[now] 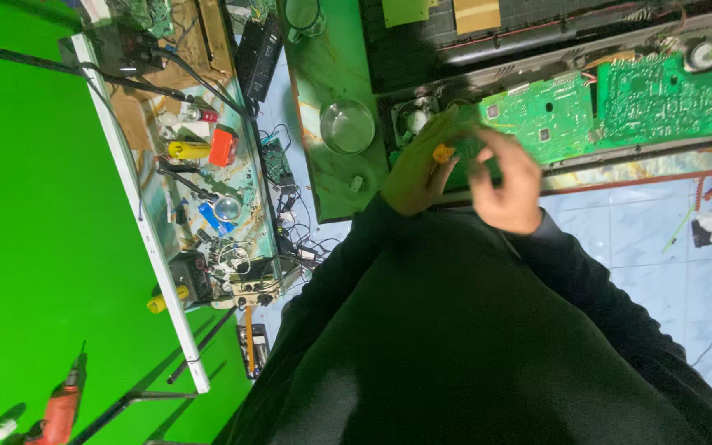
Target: The person uses a screwdriver to remove screws from a circuit board inside an electronic device. They place the screws into a metal bowl and continue to unscrew and adjust components on the board.
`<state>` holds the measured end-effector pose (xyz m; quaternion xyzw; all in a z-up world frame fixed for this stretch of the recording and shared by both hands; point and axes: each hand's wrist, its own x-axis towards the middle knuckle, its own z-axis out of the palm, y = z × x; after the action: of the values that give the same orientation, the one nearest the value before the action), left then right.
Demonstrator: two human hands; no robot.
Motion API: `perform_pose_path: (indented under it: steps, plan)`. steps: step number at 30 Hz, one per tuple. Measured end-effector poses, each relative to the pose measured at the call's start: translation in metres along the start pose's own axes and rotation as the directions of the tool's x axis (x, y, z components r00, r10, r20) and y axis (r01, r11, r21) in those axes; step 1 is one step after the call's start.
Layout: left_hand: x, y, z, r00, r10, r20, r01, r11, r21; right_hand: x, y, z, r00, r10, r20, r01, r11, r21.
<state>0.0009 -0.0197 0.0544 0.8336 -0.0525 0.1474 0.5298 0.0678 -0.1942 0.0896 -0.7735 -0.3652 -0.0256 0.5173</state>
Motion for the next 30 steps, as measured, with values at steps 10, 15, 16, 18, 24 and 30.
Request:
perform_pose_path:
  steps: [10, 15, 16, 18, 24, 30]
  plan:
    - [-0.039, 0.051, -0.043, 0.981, -0.182, -0.065, 0.170, 0.973, -0.158, -0.054, -0.023, 0.011, 0.936, 0.348, -0.055, -0.345, 0.937, 0.058]
    - [-0.059, 0.064, -0.044, 0.923, -0.366, -0.120, 0.332, 0.914, -0.234, -0.055, -0.048, 0.028, 0.983, 0.177, -0.047, -0.164, 0.965, 0.203]
    - [-0.063, 0.065, -0.042, 0.905, -0.402, -0.137, 0.358, 0.895, -0.265, -0.052, -0.050, 0.026, 0.982, 0.190, -0.008, -0.185, 0.962, 0.199]
    - [-0.076, 0.064, -0.037, 0.857, -0.483, -0.178, 0.410, 0.850, -0.332, -0.053, -0.052, 0.026, 0.973, 0.214, 0.087, -0.227, 0.954, 0.193]
    - [-0.119, 0.056, -0.024, 0.751, -0.489, -0.444, 0.435, 0.872, -0.225, -0.043, -0.038, 0.024, 0.942, 0.129, 0.310, -0.184, 0.971, 0.154]
    - [-0.156, 0.057, -0.024, 0.646, -0.543, -0.536, 0.349, 0.835, -0.424, -0.043, -0.053, 0.042, 0.928, 0.093, 0.361, -0.209, 0.932, 0.298]
